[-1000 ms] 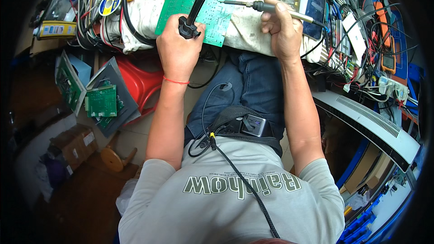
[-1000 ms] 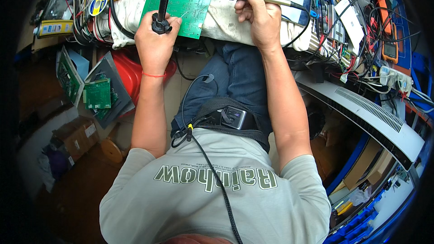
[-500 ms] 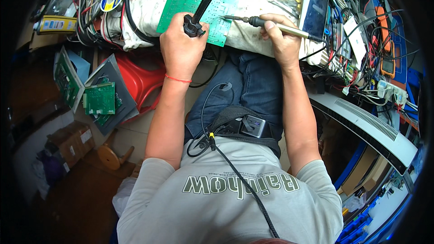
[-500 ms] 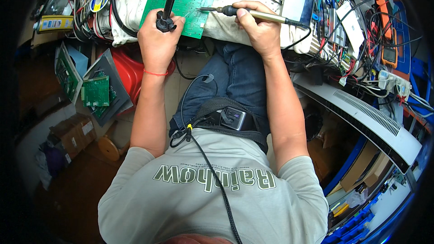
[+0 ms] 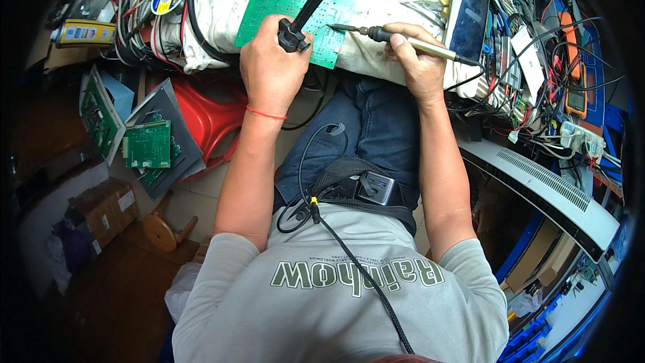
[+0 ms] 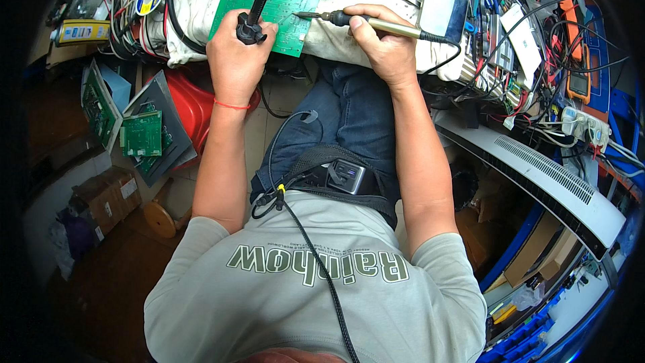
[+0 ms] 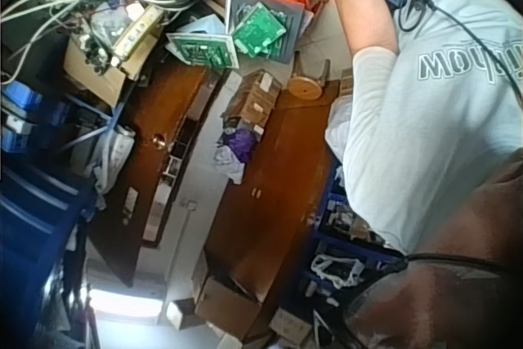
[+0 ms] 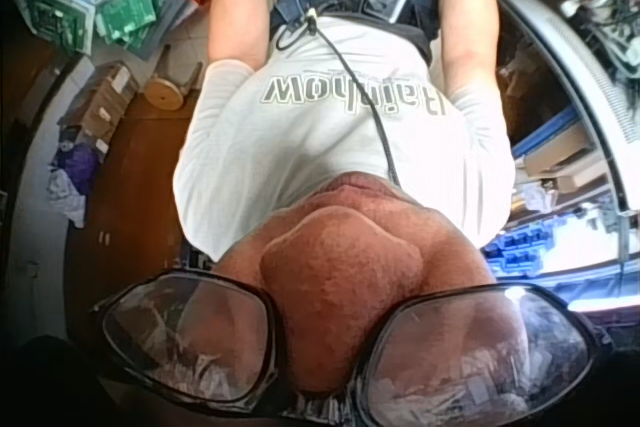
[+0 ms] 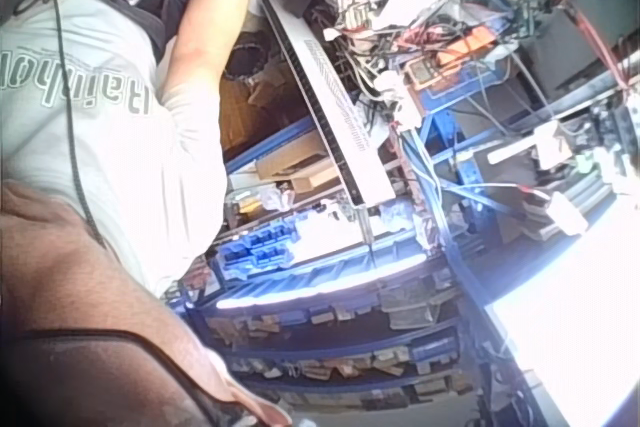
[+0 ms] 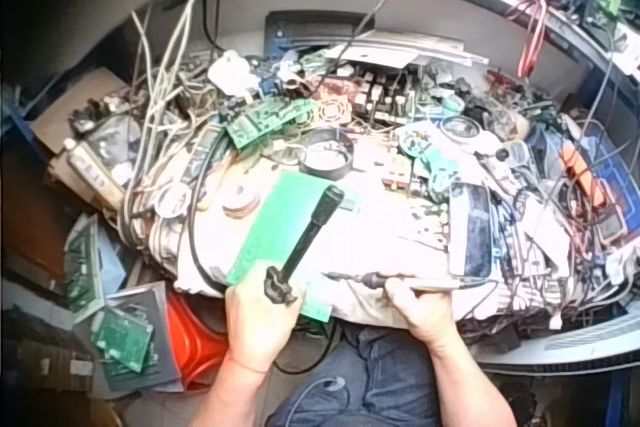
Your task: The person uses a soldering iron and a hot air gun to work on a green circuit board. They repeatedly heat specific points on the board with the soldering iron while applying hot air, then flip the board to continue on the other side.
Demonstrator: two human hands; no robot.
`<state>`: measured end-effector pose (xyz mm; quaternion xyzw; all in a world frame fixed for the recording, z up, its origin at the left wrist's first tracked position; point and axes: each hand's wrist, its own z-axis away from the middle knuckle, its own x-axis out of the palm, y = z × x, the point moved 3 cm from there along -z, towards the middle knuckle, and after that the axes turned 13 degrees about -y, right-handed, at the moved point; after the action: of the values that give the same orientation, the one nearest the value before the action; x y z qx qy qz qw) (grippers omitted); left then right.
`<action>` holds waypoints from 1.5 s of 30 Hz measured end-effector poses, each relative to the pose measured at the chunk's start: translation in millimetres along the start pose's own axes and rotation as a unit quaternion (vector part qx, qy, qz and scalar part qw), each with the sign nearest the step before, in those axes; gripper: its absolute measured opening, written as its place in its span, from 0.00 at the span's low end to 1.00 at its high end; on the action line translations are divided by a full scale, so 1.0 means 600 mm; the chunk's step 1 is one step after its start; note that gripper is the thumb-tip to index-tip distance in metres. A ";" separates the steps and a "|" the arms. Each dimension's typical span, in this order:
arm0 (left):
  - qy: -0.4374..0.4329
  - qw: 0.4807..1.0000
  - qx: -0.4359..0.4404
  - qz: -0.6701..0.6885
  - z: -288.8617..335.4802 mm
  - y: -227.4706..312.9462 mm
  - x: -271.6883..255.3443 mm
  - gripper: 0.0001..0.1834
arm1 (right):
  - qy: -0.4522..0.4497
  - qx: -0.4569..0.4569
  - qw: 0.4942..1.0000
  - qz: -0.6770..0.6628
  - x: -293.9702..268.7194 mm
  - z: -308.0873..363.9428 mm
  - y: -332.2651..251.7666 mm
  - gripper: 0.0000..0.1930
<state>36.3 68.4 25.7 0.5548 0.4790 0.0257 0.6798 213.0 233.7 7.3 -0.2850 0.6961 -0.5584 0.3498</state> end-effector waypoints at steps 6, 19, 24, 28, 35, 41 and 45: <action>0.000 1.000 0.006 -0.012 -0.001 0.002 0.000 0.14 | 0.004 0.007 1.000 -0.016 0.000 0.001 0.001 0.10; 0.012 1.000 0.011 0.014 -0.004 -0.003 0.002 0.15 | -0.006 -0.005 1.000 -0.018 0.000 0.000 0.004 0.10; 0.010 1.000 0.013 0.003 -0.005 0.000 0.002 0.15 | -0.006 -0.011 1.000 -0.016 0.000 -0.001 0.007 0.10; 0.007 1.000 0.012 0.000 -0.006 0.001 0.002 0.15 | -0.004 -0.014 1.000 -0.013 0.000 -0.001 0.006 0.10; 0.006 1.000 0.007 -0.002 -0.007 0.000 0.003 0.15 | -0.001 -0.008 1.000 -0.030 -0.001 0.002 0.006 0.10; 0.027 0.999 0.027 0.012 -0.005 0.010 -0.006 0.15 | 0.037 -0.011 0.996 -0.084 -0.006 0.005 0.013 0.11; 0.004 0.999 0.028 -0.030 -0.003 0.024 -0.002 0.13 | 0.051 -0.024 0.998 -0.042 -0.005 0.003 0.014 0.09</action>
<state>41.9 74.6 37.9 0.5593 0.4984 -0.0059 0.6624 216.4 237.1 -0.4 -0.2935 0.7134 -0.5698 0.2831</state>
